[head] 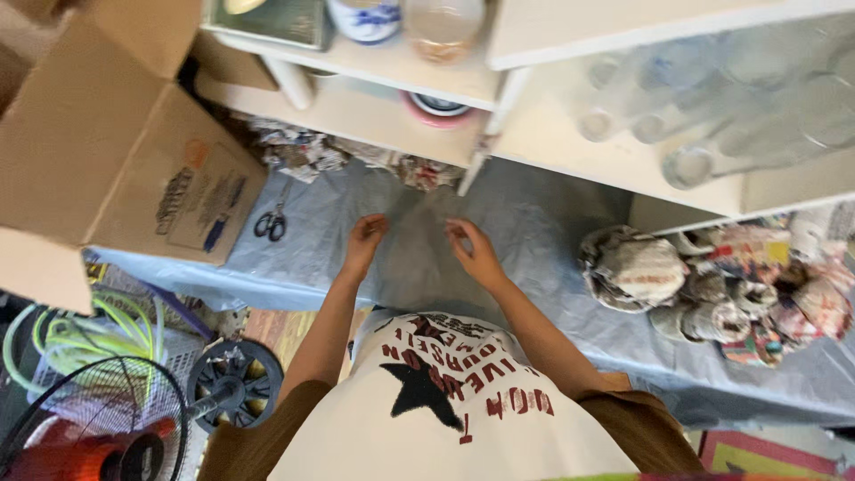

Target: The person wraps ceramic bowls and pots in sheets of newspaper, folding the paper around each piece and pressing it closed by hand. They place each wrapped piece onto a growing pile of finished wrapped items on the table and occasionally reach to the shelf for the next unwrapped bowl.

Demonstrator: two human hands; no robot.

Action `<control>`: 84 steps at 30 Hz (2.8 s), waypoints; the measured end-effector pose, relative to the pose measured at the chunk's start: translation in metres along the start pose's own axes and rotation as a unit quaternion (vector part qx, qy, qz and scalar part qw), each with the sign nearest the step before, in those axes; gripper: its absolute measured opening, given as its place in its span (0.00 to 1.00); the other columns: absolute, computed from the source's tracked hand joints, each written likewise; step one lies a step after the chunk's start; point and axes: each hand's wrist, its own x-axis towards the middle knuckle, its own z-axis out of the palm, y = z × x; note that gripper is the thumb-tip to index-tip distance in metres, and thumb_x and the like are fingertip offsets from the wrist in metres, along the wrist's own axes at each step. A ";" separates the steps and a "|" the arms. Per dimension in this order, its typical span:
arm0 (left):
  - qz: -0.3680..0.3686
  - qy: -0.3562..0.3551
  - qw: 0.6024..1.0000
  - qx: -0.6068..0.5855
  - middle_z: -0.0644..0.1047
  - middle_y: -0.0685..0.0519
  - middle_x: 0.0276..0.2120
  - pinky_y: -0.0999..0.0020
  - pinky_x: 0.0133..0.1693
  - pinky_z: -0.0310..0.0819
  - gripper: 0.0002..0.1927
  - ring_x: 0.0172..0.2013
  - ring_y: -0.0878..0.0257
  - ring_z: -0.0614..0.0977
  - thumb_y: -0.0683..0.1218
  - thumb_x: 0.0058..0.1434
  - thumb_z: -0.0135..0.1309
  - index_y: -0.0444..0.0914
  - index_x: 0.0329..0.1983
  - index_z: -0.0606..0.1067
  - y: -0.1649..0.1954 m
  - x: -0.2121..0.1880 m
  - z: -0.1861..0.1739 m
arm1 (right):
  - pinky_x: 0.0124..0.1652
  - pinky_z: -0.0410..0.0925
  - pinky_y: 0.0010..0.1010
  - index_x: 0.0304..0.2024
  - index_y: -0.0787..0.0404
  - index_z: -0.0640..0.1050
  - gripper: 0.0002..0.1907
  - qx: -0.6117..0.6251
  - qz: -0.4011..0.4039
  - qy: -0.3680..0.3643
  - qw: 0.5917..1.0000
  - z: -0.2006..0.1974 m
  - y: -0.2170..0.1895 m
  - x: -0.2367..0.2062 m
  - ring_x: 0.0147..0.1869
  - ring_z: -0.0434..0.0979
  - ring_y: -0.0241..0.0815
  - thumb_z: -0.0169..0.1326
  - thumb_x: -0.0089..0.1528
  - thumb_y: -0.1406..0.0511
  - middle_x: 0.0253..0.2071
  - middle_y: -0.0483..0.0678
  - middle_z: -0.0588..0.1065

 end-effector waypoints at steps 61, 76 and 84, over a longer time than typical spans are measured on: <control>-0.150 0.101 0.785 -0.592 0.78 0.47 0.57 0.49 0.62 0.70 0.28 0.57 0.46 0.78 0.49 0.53 0.49 0.38 0.59 0.73 0.026 -0.003 -0.141 | 0.47 0.77 0.40 0.58 0.58 0.74 0.25 0.056 0.193 0.012 0.979 0.129 -0.015 0.186 0.55 0.79 0.46 0.59 0.61 0.57 0.50 0.50 0.78; 0.019 -0.013 0.598 -0.801 0.79 0.46 0.56 0.51 0.63 0.71 0.22 0.62 0.54 0.77 0.53 0.62 0.42 0.35 0.50 0.75 -0.007 -0.057 -0.174 | 0.41 0.72 0.35 0.41 0.60 0.70 0.09 0.286 0.304 -0.059 0.907 0.175 0.012 0.122 0.42 0.78 0.41 0.58 0.66 0.65 0.40 0.49 0.76; -0.161 0.017 0.912 -0.377 0.64 0.46 0.72 0.39 0.68 0.56 0.45 0.74 0.49 0.59 0.74 0.64 0.33 0.38 0.72 0.61 0.018 -0.072 -0.134 | 0.46 0.70 0.33 0.36 0.62 0.75 0.09 0.187 0.032 -0.143 0.971 0.128 0.005 0.013 0.47 0.76 0.38 0.63 0.59 0.74 0.43 0.47 0.78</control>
